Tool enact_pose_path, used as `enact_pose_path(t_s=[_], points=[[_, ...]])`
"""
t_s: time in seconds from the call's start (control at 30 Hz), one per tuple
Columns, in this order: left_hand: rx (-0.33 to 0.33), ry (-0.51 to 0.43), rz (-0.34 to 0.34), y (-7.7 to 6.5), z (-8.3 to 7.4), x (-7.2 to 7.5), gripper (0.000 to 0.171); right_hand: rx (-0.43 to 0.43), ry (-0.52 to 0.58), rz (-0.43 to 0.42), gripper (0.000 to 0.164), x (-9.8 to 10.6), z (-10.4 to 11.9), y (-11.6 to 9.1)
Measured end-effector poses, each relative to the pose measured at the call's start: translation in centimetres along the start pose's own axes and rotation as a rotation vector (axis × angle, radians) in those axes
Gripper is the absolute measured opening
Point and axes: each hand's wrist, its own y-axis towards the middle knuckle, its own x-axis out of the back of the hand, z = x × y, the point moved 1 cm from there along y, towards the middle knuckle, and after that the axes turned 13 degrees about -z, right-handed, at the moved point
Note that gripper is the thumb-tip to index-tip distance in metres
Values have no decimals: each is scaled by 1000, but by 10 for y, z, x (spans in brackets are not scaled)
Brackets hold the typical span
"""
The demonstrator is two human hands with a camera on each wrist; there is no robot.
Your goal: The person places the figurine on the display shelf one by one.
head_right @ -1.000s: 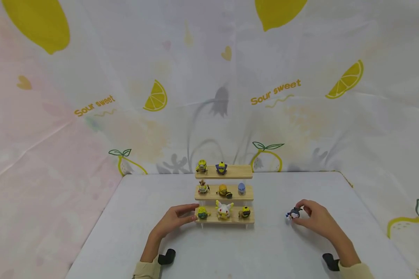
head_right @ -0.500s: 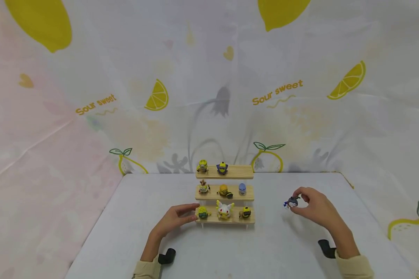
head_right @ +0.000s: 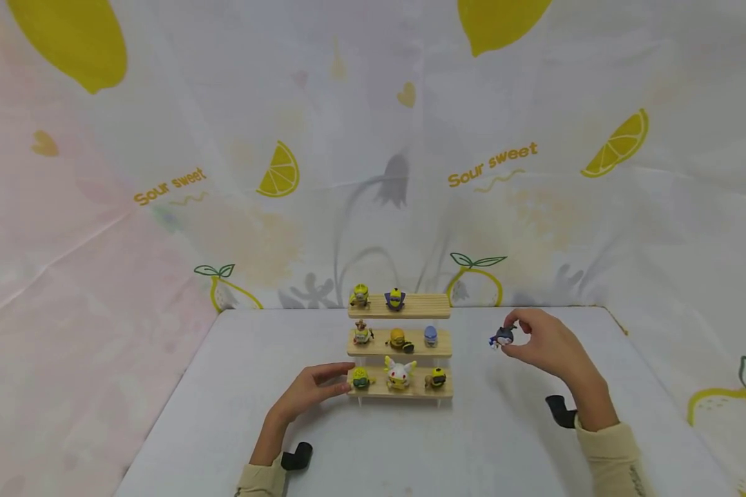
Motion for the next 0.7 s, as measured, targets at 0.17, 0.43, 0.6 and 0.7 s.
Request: enact_pose_path(t_s=[0.17,0.43,0.6,0.7], points=[[4,4,-6,-1,-2,0,45,3,-12,15,31,2,11,14],[-20,8,0,-1,-3,1,46,61,-18,-6,30,4,33,37],[-6,12,1,0,1,1,46,79,-49,-22,29,4,49,48],[-2,13,0,0,1,0,47,92,-59,-34,28,3,57,55]])
